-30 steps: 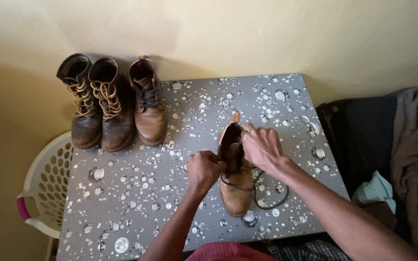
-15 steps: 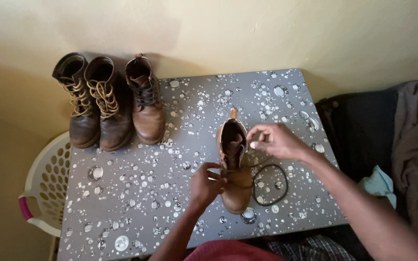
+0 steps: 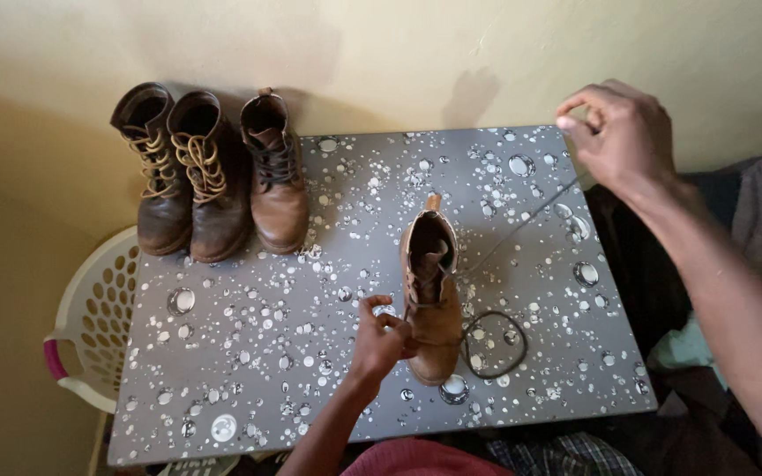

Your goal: The person laces a brown leather boot placed on a table. They thread the laces through the eyelets from bottom to top, pull the laces tight, and tie a knot at the top. Two other boots remain on the table nearby.

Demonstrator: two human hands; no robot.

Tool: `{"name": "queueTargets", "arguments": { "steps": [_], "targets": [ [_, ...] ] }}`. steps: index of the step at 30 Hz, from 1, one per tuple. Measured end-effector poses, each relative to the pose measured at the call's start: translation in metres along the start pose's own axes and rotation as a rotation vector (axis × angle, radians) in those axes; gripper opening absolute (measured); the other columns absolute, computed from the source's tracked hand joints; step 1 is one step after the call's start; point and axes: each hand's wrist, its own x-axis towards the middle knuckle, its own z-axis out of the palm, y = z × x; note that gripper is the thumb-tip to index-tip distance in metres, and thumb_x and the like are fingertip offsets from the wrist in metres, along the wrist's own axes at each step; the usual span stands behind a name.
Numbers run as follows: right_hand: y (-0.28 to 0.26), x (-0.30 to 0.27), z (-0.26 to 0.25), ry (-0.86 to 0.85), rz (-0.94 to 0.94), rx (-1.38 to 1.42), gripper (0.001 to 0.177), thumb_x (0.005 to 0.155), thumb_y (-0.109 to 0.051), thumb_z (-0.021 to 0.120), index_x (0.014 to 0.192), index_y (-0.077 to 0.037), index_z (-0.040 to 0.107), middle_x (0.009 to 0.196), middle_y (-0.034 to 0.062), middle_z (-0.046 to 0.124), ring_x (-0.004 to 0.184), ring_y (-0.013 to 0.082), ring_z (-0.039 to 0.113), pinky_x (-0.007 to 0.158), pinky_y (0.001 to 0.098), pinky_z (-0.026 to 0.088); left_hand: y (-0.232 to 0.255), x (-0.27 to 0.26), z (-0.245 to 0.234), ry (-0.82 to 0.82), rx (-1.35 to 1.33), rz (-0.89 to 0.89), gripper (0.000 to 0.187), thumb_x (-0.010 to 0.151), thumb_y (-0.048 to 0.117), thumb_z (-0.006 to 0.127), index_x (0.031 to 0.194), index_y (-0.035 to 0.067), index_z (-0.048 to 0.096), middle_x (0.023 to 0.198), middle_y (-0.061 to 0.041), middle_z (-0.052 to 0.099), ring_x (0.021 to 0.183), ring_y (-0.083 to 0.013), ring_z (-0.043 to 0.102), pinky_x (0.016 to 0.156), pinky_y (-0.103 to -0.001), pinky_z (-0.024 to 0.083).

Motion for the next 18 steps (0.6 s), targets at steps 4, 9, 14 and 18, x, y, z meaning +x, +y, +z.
{"name": "queueTargets", "arguments": {
  "steps": [4,9,14,18],
  "targets": [
    [0.02,-0.012,0.012,-0.208,0.246,0.075,0.021,0.096,-0.015,0.076,0.116,-0.022,0.075,0.09,0.0042,0.066,0.061,0.0121,0.052,0.048,0.0269,0.045,0.003,-0.013,0.0,-0.024,0.06,0.027,0.058,0.086,-0.004,0.055,0.138,0.007,0.031,0.101,-0.016,0.063,0.078,-0.0266,0.074,0.071,-0.037,0.064],
    [0.017,-0.056,0.046,-0.8,0.373,-0.009,0.03,0.094,-0.036,0.072,0.122,-0.026,0.071,0.072,0.0045,0.072,0.063,0.0116,0.062,0.06,0.029,0.048,-0.003,-0.025,-0.004,-0.08,0.181,0.064,0.042,0.086,0.001,0.058,0.127,0.004,0.05,0.093,-0.011,0.067,0.077,-0.021,0.074,0.066,-0.032,0.06],
    [0.02,-0.128,0.092,-1.034,0.454,0.111,0.037,0.097,-0.031,0.065,0.133,-0.025,0.065,0.103,0.0081,0.076,0.089,0.0212,0.069,0.081,0.0418,0.058,-0.006,-0.027,-0.009,-0.184,0.201,0.067,0.029,0.088,0.005,0.061,0.116,0.001,0.059,0.091,-0.009,0.066,0.077,-0.0185,0.073,0.067,-0.031,0.06],
    [0.017,-0.172,0.126,-0.786,0.036,0.099,0.043,0.086,-0.039,0.074,0.125,-0.022,0.069,0.131,0.0196,0.063,0.117,0.0389,0.059,0.094,0.0646,0.049,0.002,-0.027,-0.009,-0.264,0.167,0.059,0.024,0.091,0.005,0.065,0.113,0.0,0.062,0.092,-0.01,0.067,0.079,-0.0182,0.072,0.072,-0.031,0.061]
  ]
}}
